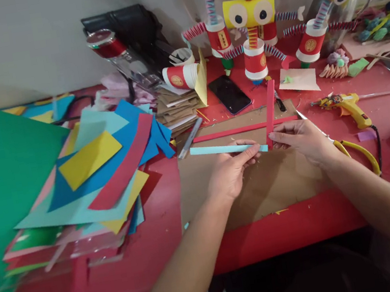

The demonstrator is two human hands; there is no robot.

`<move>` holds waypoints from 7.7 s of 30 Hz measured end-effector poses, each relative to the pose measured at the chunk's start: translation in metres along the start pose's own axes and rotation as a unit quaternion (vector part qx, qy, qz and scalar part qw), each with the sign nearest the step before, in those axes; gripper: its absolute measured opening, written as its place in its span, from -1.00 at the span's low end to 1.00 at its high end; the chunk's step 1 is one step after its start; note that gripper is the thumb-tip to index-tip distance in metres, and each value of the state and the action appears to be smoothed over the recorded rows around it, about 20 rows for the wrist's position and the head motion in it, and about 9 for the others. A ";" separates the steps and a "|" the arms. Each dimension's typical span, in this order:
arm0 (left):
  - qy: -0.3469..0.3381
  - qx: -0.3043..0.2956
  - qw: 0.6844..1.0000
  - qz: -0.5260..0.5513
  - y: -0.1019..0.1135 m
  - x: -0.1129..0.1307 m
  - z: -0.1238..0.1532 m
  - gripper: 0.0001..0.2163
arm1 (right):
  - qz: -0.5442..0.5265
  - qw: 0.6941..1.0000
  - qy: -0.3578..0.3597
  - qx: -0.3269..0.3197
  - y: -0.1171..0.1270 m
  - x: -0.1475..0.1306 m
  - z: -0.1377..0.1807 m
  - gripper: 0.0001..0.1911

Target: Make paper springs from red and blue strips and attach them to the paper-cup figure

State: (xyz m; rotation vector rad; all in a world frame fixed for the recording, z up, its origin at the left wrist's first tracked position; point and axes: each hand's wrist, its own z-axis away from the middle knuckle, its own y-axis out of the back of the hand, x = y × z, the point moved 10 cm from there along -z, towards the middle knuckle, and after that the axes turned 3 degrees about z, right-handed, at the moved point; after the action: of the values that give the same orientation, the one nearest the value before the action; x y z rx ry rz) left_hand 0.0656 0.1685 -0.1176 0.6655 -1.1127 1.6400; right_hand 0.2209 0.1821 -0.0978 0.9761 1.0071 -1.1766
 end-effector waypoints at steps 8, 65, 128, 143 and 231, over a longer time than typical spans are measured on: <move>-0.007 0.009 0.999 0.031 -0.004 -0.005 0.001 -0.80 | -0.020 1.000 -0.007 -0.021 -0.011 -0.002 0.003 -0.65; -0.007 0.041 0.999 0.014 -0.004 -0.009 0.007 -0.91 | -0.028 0.998 -0.004 -0.055 -0.021 -0.001 0.008 -0.85; -0.046 0.021 0.996 0.071 -0.007 -0.007 0.006 -0.82 | -0.069 0.996 0.048 -0.023 -0.019 -0.004 0.010 -0.73; -0.056 0.025 0.994 0.090 -0.007 -0.004 0.009 -0.78 | -0.061 0.998 0.005 0.008 -0.016 0.001 0.012 -0.83; -0.089 -0.009 0.995 0.035 -0.005 0.008 -0.001 -0.80 | 0.040 0.996 0.066 -0.053 -0.019 -0.023 0.020 -0.82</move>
State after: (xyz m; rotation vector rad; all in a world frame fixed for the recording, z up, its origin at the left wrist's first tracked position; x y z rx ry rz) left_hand 0.0680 0.1727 -0.1096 0.7806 -1.2894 1.6526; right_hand 0.2018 0.1667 -0.0714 1.0101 1.1146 -0.9929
